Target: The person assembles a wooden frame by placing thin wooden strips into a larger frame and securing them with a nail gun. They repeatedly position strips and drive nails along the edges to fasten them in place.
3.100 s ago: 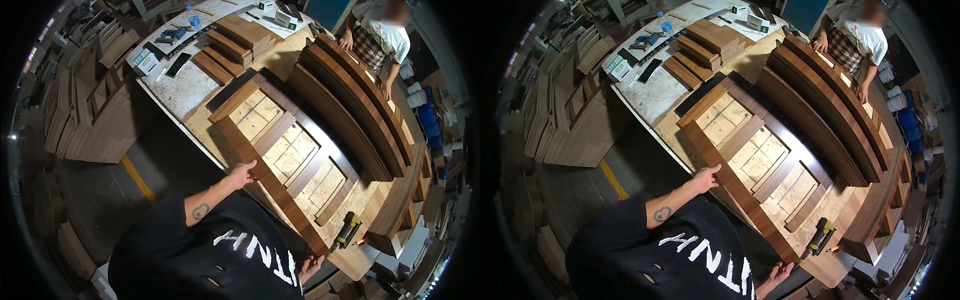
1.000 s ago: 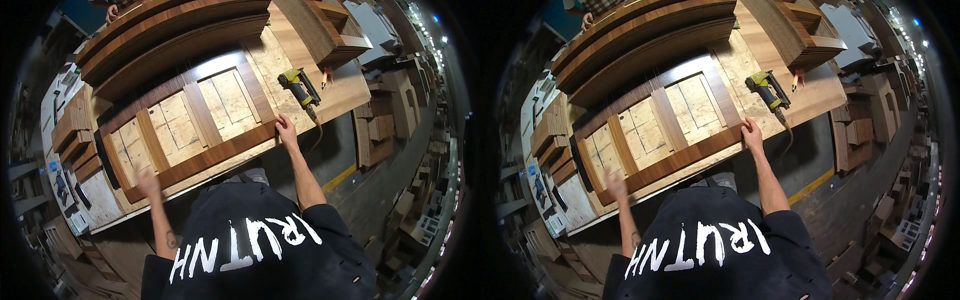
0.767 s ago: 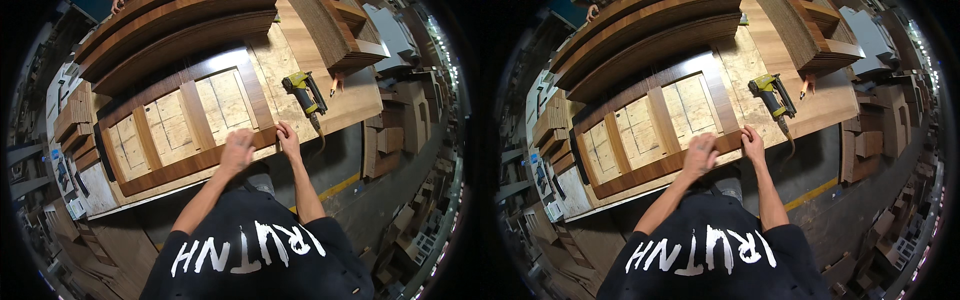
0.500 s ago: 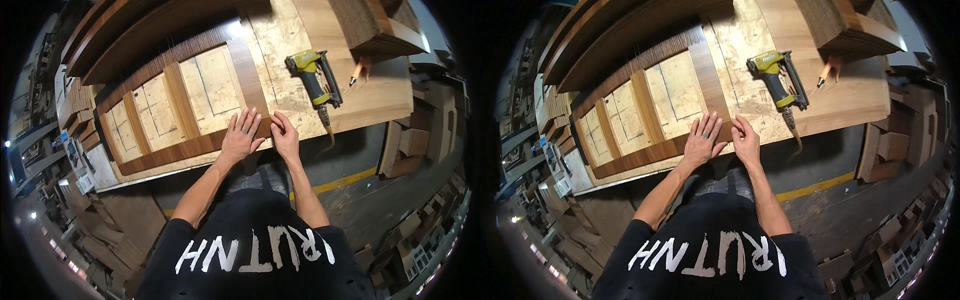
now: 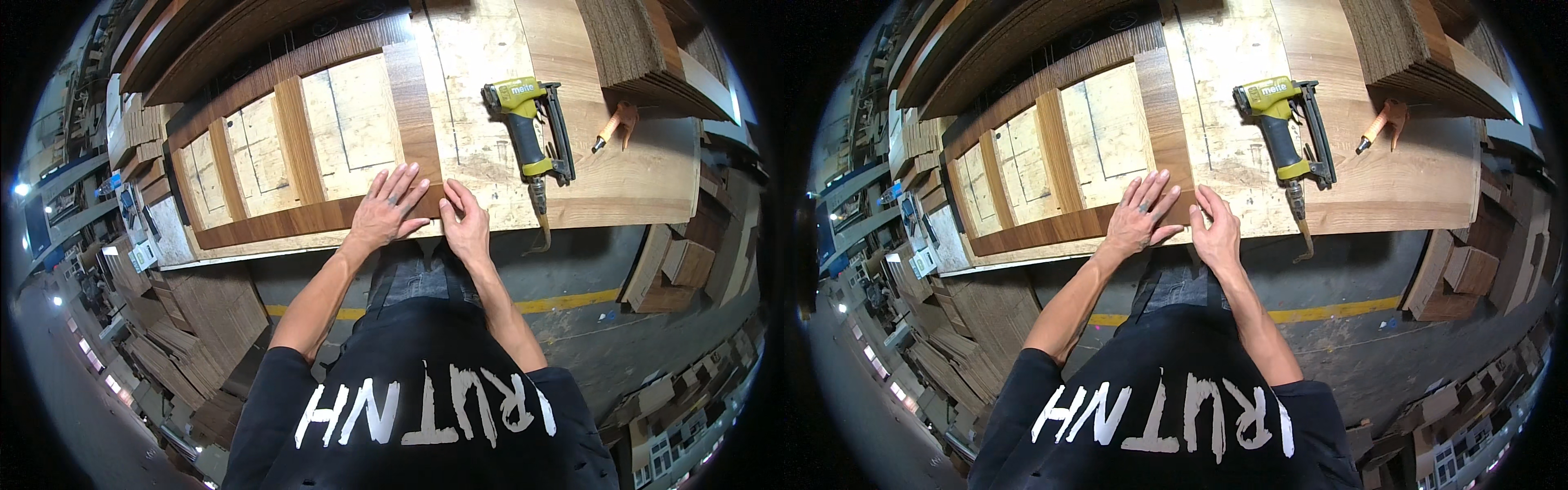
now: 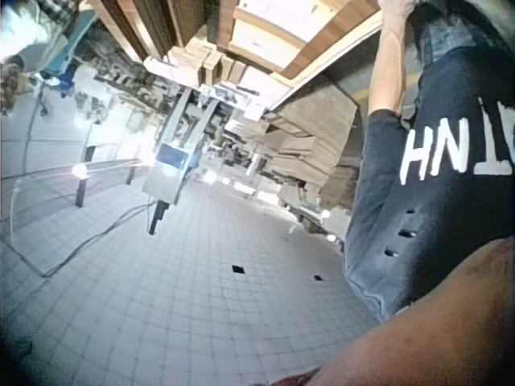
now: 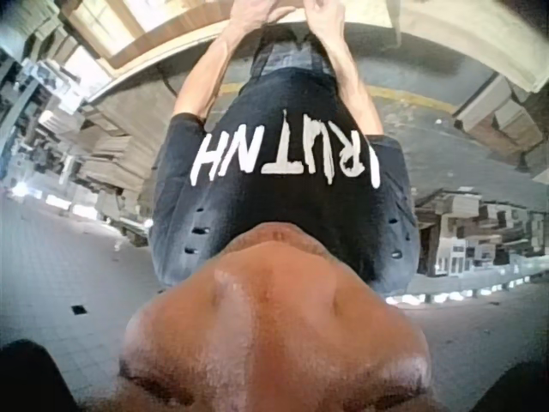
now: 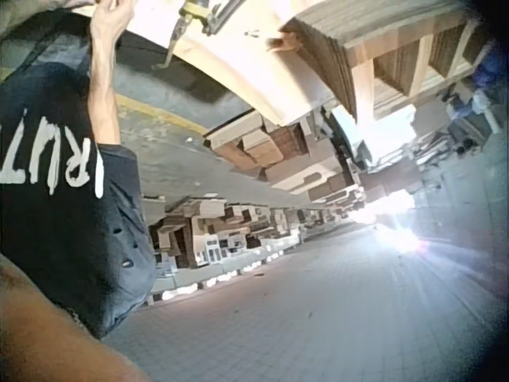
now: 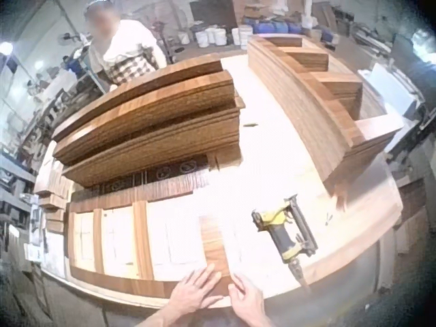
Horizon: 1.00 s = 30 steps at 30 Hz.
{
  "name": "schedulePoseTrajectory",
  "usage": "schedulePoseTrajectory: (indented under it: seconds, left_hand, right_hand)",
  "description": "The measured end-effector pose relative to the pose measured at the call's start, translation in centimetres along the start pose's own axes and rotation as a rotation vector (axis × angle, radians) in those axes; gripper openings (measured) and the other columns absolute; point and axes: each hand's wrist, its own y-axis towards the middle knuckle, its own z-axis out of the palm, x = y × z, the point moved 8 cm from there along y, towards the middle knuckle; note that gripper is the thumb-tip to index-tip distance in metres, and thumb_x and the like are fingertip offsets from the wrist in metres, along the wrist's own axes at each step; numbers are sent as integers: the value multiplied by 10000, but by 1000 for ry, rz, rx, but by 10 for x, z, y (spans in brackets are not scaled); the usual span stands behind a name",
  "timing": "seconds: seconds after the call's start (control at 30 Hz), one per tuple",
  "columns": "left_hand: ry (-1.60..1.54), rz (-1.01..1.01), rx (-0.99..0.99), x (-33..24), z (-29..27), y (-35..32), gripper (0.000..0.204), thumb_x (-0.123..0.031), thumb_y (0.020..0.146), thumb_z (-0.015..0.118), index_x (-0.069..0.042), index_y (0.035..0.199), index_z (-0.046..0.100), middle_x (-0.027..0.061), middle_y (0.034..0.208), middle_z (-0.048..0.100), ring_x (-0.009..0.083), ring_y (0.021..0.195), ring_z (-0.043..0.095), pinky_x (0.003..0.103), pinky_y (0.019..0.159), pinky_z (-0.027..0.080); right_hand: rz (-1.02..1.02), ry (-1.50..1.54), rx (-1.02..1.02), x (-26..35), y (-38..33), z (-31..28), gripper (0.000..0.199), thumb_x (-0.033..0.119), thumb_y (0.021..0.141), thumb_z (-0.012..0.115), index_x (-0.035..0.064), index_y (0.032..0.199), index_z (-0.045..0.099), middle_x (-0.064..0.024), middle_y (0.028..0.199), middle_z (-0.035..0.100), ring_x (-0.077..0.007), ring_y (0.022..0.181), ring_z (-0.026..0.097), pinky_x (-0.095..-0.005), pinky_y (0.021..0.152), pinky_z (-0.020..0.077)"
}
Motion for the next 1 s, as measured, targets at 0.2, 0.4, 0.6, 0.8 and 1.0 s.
schedulePoseTrajectory:
  seconds: [0.2,0.4,0.6,0.8,1.0]
  left_hand:
    - [-7,19,-14,6,-2,1,833,-592,855,703,-198,1541,440,137,1633,333,325,1481,358,520,1219,250]
    - [-82,4,4,8,1,-3,812,-581,883,680,-201,1553,425,125,1648,309,307,1523,295,526,1231,237]
    - [-92,-6,19,10,1,-2,807,-593,886,668,-217,1556,423,108,1656,299,286,1528,289,516,1238,229]
    - [-87,-12,12,11,0,-3,799,-588,891,666,-227,1559,419,92,1657,300,270,1529,291,506,1243,226]
    - [-140,-73,-37,15,1,-3,974,-613,821,731,-73,1547,372,176,1611,330,342,1492,330,539,1219,239]
  right_hand:
    - [95,88,70,-2,-2,0,433,152,1009,625,-28,1396,553,-197,1319,674,-191,1236,620,-305,1051,453]
    - [85,62,107,-6,1,-2,407,152,1010,616,-9,1381,566,-177,1292,696,-197,1193,653,-314,994,502]
    - [99,21,122,-4,3,-2,393,155,1017,606,-6,1374,576,-178,1280,702,-186,1180,655,-312,992,500]
    - [143,86,166,-12,2,1,456,133,1040,583,-33,1454,489,-180,1387,628,-194,1287,579,-302,1083,434]
    - [39,95,118,-2,-5,5,490,99,1051,539,-34,1506,414,-146,1437,597,-193,1307,559,-304,1092,428]
